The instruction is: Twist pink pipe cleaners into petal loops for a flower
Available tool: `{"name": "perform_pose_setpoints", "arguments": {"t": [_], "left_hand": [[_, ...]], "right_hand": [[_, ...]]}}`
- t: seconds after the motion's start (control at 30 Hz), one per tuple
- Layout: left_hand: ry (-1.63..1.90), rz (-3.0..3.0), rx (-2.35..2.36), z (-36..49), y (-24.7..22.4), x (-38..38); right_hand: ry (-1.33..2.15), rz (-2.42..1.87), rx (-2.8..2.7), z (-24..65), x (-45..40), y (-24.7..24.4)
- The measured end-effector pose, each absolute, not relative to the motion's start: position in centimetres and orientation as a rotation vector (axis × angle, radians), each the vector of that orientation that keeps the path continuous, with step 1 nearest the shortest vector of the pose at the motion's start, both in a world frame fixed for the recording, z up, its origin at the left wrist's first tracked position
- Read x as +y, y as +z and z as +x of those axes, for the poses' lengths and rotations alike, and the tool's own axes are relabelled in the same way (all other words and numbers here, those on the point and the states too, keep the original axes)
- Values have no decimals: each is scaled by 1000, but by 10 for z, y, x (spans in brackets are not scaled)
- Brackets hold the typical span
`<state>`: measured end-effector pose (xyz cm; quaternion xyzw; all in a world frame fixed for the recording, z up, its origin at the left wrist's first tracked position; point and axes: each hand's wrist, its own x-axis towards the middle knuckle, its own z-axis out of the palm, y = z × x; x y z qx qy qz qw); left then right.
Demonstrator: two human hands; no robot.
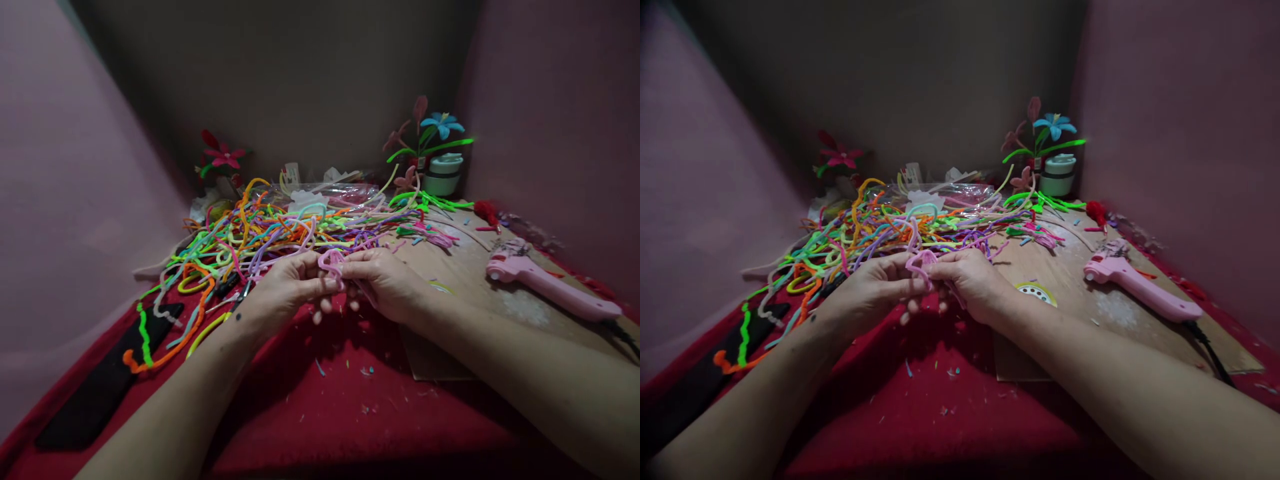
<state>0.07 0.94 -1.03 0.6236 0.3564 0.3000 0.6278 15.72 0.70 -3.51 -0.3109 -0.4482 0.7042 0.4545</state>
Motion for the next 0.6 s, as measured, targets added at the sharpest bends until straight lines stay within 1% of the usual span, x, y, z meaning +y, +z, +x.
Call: {"name": "perform_pose_setpoints", "arguments": {"t": [0.3,0.6], "left_hand": [[709,1328,896,-3,-12,10],[712,1433,869,3,-19,9]], "right_hand": [[1767,-718,-1017,157,10,-35],[1906,-681,-861,158,13,-36]]}}
